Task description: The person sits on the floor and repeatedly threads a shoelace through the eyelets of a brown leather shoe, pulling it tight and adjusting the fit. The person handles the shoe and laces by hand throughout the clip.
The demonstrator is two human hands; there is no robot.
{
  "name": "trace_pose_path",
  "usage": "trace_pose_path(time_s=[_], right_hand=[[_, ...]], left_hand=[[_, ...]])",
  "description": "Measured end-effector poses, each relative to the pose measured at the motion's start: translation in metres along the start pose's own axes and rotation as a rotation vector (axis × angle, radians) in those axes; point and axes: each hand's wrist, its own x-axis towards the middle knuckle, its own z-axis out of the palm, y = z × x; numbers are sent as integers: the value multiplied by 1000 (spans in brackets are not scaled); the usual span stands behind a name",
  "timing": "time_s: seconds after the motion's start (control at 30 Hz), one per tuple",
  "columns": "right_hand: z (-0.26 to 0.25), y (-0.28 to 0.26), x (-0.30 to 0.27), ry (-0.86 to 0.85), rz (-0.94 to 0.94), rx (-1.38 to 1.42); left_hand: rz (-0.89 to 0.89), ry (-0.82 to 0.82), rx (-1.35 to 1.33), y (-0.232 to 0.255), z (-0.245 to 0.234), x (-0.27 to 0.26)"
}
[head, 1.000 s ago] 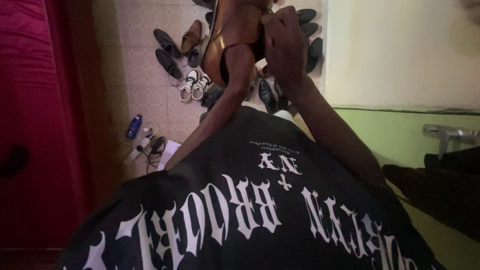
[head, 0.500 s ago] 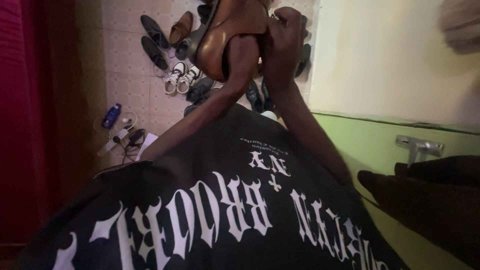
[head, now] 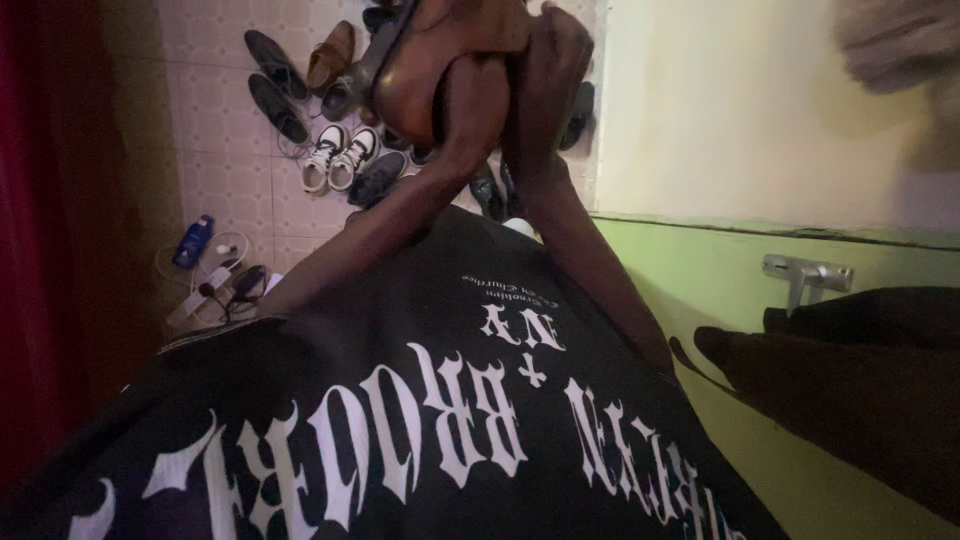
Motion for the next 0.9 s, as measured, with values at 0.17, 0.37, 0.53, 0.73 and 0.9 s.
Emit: trace_pose_path(time_s=[0.17,0.37,0.53,0.73,0.9], right_hand=[[-21,-25,1,85,-118,41],[-100,-59,16,28,18,380],[-177,-74,16,20,249,614],[-150,-78,47,-63,507,989],[-99,-60,48,-198,698,1091]], left_hand=[[22,-53,63,-7,-3,-6],[83,-215,201,-19,-16,-2],[55,-234,168,-23,-17,-7],[-85,-92,54,-39,-22,2],[191,-150,560,-68,-24,0]])
